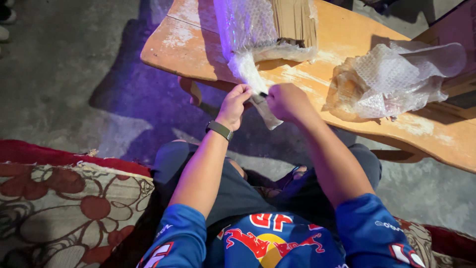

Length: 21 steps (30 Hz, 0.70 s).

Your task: The person uses a small utility knife to cut through bubble wrap and tape on a cylindrical object. They repeatedly slice and peel away the protective material to expose the item inside.

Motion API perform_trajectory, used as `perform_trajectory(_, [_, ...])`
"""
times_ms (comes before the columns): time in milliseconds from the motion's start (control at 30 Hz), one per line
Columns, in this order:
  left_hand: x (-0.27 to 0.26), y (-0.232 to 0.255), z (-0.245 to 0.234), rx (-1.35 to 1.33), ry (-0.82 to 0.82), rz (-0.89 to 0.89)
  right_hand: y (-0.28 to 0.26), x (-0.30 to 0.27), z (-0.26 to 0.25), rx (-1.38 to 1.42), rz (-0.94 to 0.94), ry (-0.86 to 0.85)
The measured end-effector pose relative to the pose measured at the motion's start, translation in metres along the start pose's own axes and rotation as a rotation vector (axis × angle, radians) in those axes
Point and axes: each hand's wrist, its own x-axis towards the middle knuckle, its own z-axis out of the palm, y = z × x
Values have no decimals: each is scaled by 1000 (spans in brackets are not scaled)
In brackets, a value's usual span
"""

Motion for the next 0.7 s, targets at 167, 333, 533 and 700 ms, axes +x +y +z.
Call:
perform_trajectory(167, [7,-7,-1,140,35,180,8,-15,-13,73,55,68])
perform_trajectory(333, [-11,3,27,989,272,630,4,-8,-5,179,50,209])
perform_trajectory(533, [-34,38,50,1230,310,886,-3,1,9,176,49,240])
perform_trajectory(700, [-25,31,46,1243,312,952,-8,10,17,149,38,228])
